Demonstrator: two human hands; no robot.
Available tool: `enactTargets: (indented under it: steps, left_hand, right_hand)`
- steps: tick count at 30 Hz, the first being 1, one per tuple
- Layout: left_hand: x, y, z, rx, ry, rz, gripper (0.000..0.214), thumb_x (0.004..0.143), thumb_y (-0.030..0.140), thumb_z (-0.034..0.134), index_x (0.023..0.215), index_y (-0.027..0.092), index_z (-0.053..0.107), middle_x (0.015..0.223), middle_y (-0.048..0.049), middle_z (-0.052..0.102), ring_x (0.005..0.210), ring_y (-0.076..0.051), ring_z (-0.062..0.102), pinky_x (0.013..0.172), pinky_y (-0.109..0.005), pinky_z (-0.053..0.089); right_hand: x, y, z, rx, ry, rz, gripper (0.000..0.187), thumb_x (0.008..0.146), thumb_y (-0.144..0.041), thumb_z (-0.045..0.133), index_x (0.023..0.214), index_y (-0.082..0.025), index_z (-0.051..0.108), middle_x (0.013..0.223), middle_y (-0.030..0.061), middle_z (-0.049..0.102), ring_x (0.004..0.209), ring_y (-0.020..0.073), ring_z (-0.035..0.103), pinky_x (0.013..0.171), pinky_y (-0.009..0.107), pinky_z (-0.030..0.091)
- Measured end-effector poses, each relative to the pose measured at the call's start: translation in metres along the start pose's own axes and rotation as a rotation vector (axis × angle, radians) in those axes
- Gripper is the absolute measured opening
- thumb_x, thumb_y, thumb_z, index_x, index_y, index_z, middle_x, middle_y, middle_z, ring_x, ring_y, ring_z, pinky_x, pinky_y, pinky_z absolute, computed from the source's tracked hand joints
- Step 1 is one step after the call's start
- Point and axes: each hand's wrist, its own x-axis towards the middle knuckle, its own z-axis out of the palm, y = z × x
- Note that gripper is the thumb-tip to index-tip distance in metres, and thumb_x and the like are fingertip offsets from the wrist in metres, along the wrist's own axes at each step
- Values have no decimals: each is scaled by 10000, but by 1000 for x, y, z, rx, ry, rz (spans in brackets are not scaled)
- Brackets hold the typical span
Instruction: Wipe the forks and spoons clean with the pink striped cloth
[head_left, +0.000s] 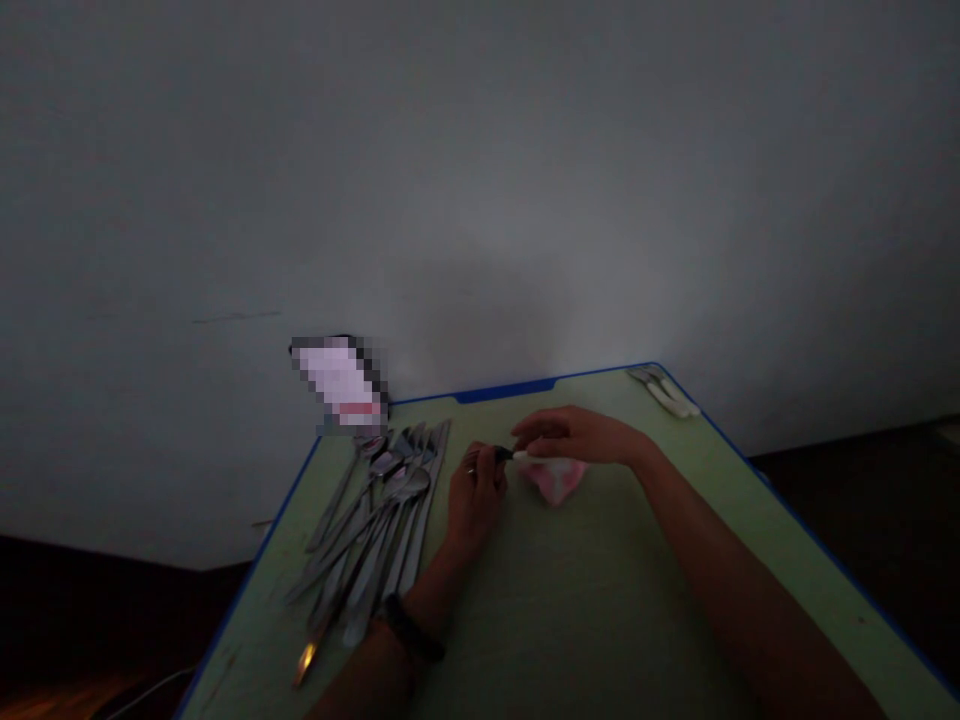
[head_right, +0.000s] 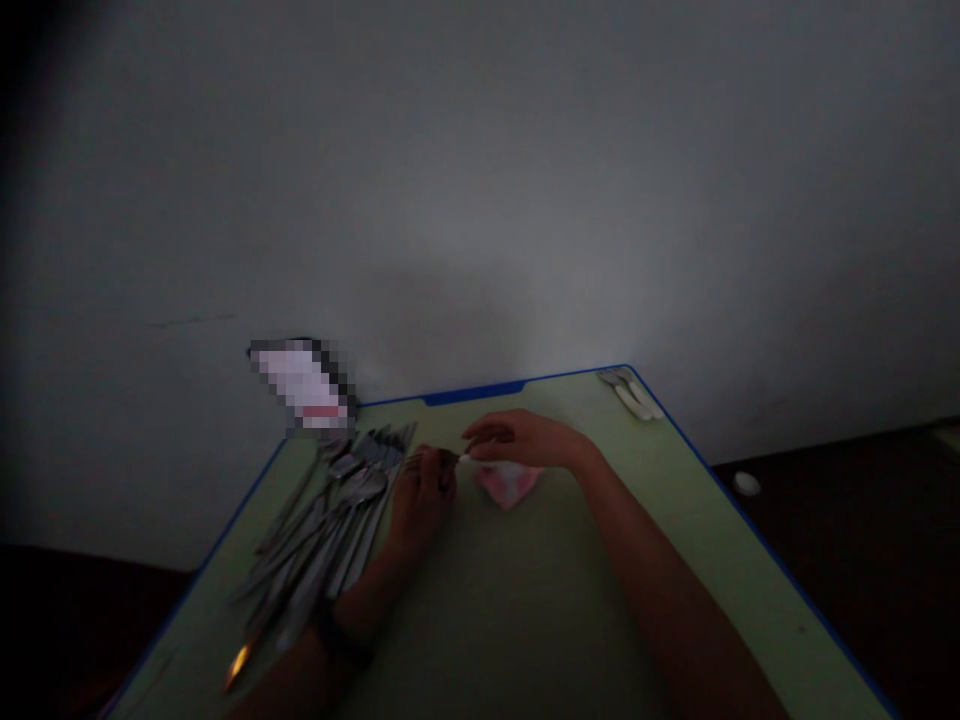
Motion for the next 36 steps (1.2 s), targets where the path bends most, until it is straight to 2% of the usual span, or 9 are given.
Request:
enactTargets:
  steps: [4,7,10,13,15,18,22,28,36]
  left_hand:
    - [-2,-4,1,55,-9,44,351,884,380,333,646,185,503,560,31,417,493,-109,435,476,-214,353]
    - [-3,-10,4,123,-46,95,218,840,364,445,827,172,547,725,-2,546,619,-124,518,570,-228,410]
    - [-4,-14,6,211,-122,172,226,794,319,530,968,176,522,927,-47,583,780,-158,548,703,-285,440]
    - [-7,-16,7,290,-258,294,248,809,307,529,1027,189,518,1030,-71,564,939,-188,519,816,-331,422]
    - [-8,-16,7,327,-333,351,242,826,315,518,1036,196,522,1050,-73,552,990,-195,498,851,-342,410]
    - [-7,-14,7,365,-370,375,207,841,318,500,1003,195,540,1019,-72,553,988,-199,493,869,-352,401]
    - [-5,-13,8,408,-397,361,187,860,321,457,948,187,554,940,-69,568,913,-201,511,832,-356,410]
    - [-5,-12,8,454,-414,374,196,869,332,431,888,185,560,896,-61,577,865,-195,518,798,-337,409]
    - [-5,-10,9,469,-419,375,211,873,335,419,886,182,564,877,-56,576,844,-188,514,778,-320,406]
  right_hand:
    - [-1,-10,2,-134,-86,23,329,828,-401,477,1035,-178,600,834,38,660,678,111,576,606,222,435]
    - [-14,-9,-14,-247,-104,50,354,828,-451,446,829,-161,650,707,25,631,584,100,528,549,217,399]
    - [-35,9,-41,-361,57,191,357,822,-438,445,815,-150,656,664,36,624,586,123,544,548,234,399]
    - [-53,40,-65,-521,301,475,350,808,-402,457,754,-120,657,656,78,629,553,140,552,526,253,398]
    - [-59,58,-75,-575,399,587,347,806,-390,456,767,-114,663,665,94,635,547,146,556,539,262,406]
    - [-61,74,-79,-626,561,685,342,796,-395,469,841,-126,674,729,113,658,636,180,594,596,278,422]
    - [-54,80,-73,-782,742,811,322,756,-423,521,857,-164,683,885,141,659,824,243,606,708,335,422]
    - [-52,86,-63,-904,900,884,332,748,-465,518,853,-195,680,913,143,645,943,304,558,837,475,327]
    - [-55,99,-67,-882,1014,902,328,726,-447,538,901,-195,653,973,139,629,954,307,537,828,461,292]
